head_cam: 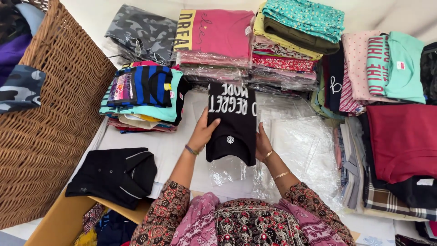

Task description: The person folds various t-shirts and places them into clear plastic bags. They handle multiple shirts of different colors and designs, folding each one before inserting it into a bag and stacking the packaged items on a table.

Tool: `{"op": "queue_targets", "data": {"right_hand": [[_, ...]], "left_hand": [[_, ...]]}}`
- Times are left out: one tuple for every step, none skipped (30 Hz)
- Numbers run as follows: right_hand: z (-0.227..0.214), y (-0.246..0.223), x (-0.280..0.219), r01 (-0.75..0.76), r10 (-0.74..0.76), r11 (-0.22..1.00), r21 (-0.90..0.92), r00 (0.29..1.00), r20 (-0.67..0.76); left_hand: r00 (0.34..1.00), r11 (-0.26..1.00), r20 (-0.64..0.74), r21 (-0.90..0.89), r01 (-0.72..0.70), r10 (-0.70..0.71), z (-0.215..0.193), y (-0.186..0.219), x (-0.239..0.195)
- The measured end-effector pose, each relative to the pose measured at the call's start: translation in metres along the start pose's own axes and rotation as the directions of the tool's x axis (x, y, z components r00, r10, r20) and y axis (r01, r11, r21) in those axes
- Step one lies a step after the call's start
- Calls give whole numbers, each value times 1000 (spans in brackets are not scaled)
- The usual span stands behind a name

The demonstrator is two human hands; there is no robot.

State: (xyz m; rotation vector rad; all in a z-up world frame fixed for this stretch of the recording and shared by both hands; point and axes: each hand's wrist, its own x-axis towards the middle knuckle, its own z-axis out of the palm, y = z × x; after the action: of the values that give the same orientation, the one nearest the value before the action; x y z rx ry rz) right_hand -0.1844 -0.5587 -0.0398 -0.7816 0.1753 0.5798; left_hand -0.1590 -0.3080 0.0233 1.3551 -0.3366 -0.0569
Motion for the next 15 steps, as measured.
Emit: {"op": "queue_targets", "data": {"right_hand": [[-12, 6, 3, -4, 4, 1000, -2, 1000, -1], [-24, 12, 7, -82, 75, 995, -63, 991, -110], [-35, 18, 11, -167, 138, 979, -115, 966, -220], [-54, 35, 20, -166, 137, 979, -118, 966, -218], [-74, 51, 29, -196, 100, 938, -286, 943, -318], [-93, 67, 40, -234, 40, 867, -440, 913, -406], [-70, 60, 38, -231, 37, 867, -442, 914, -404], [-49, 57, 32, -204, -62, 775, -598, 918, -392], [-28, 54, 27, -177, -155, 655, -734, 920, -361], [-43, 66, 40, -179, -153, 654, -735, 920, -361], [-57, 77, 54, -126, -209, 489, -863, 944, -256], [-72, 90, 66, -62, -241, 304, -951, 960, -140], [-85, 94, 72, -64, -239, 305, -950, 961, -142], [-98, 99, 77, -28, -295, 233, -972, 950, -98], [-110, 104, 82, 6, -348, 157, -988, 936, -50]], "left_hand": [[1000, 1000, -3, -2, 1, -1, -4, -27, -17], [962, 975, -158, -6, 222, -221, -9, -54, -33], [854, 902, -303, -45, 430, -423, -14, -81, -48], [855, 903, -304, -45, 427, -420, -16, -115, -67], [803, 857, -365, 25, 514, -471, -18, -150, -84], [746, 797, -427, 89, 597, -511, -21, -184, -100], [749, 800, -426, 91, 593, -507, -12, -193, -103], [816, 801, -442, 292, 523, -372, -1, -203, -110], [875, 759, -425, 483, 437, -233, 9, -212, -118], [874, 759, -427, 482, 439, -234, 25, -197, -116], [948, 777, -252, 550, 305, -195, 40, -183, -114], [986, 789, -64, 592, 162, -154, 55, -167, -113], [986, 789, -65, 592, 164, -157, 60, -166, -116], [992, 792, 8, 603, 97, -128, 65, -164, -119], [992, 792, 81, 609, 29, -99, 70, -162, -122]]}}
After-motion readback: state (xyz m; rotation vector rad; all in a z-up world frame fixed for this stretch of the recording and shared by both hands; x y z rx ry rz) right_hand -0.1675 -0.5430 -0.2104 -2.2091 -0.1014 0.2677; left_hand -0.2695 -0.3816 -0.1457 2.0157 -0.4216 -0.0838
